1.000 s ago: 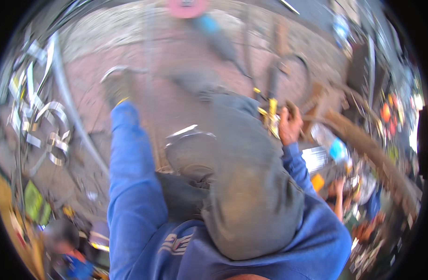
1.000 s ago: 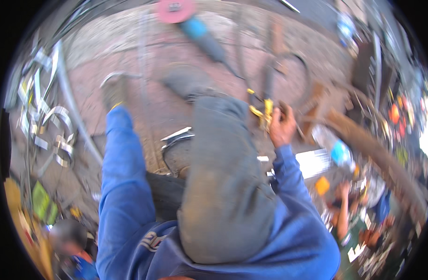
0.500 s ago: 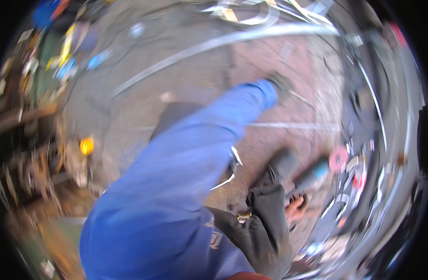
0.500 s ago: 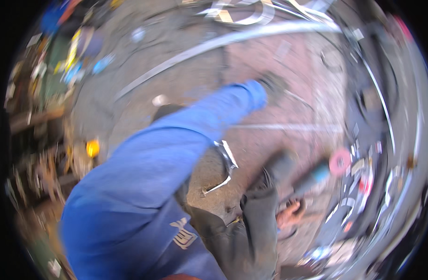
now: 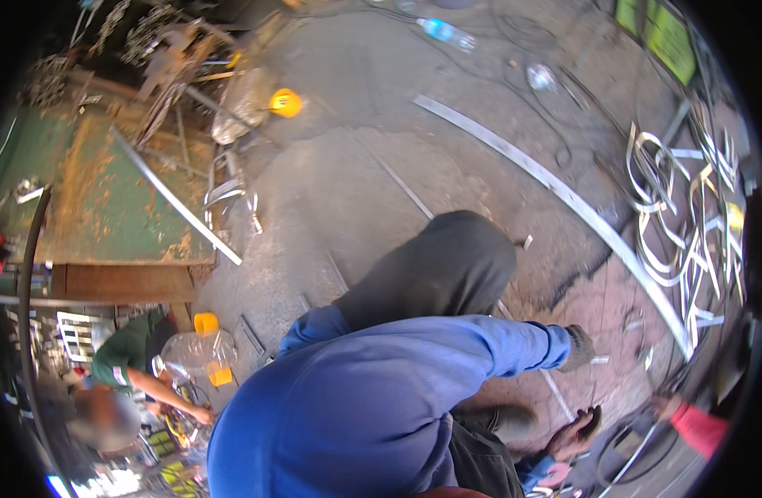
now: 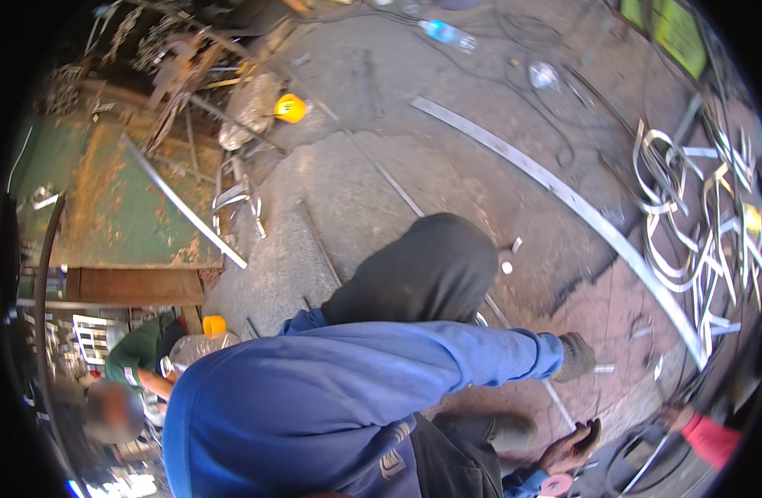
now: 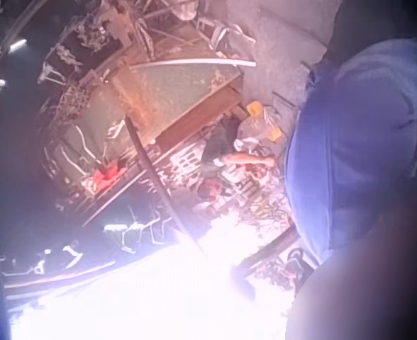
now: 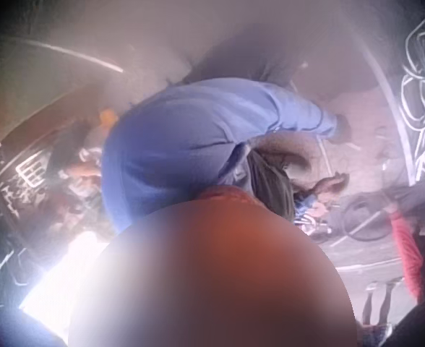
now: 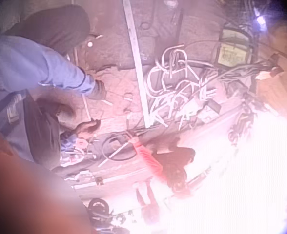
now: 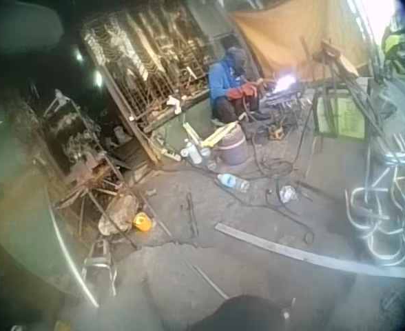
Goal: The person sits on the floor and uses an angle grinder to cut and smooth curved metal pieces. They then use a hammer to shape the metal on a vise and a welding torch to join the pieces together.
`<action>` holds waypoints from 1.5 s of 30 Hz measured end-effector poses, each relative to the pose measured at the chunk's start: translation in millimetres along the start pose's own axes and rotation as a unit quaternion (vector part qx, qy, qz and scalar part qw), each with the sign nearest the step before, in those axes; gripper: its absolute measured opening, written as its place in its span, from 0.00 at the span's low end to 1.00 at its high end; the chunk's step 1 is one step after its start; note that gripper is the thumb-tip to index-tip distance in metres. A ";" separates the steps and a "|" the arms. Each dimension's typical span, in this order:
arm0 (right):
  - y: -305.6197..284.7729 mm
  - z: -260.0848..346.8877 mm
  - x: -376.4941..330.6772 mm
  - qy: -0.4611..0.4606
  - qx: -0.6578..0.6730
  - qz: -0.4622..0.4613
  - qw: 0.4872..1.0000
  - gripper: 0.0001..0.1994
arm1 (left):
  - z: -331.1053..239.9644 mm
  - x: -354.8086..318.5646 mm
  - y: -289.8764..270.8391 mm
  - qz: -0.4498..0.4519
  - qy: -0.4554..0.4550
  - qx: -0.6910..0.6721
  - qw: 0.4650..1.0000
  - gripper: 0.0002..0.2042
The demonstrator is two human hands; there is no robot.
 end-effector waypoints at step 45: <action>27.3 203.1 113.8 0.092 0.209 0.284 0.931 0.19 | 354.4 -421.7 -356.3 -0.366 -0.333 -0.013 0.869 0.12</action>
Point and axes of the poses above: each hand's wrist, its own x-axis towards the middle knuckle, its own y-axis out of the palm, z = x × y, the point moved 7 cm from there along x, towards the middle knuckle, and after that the axes turned 4 degrees about -y, right-handed, at the moved point
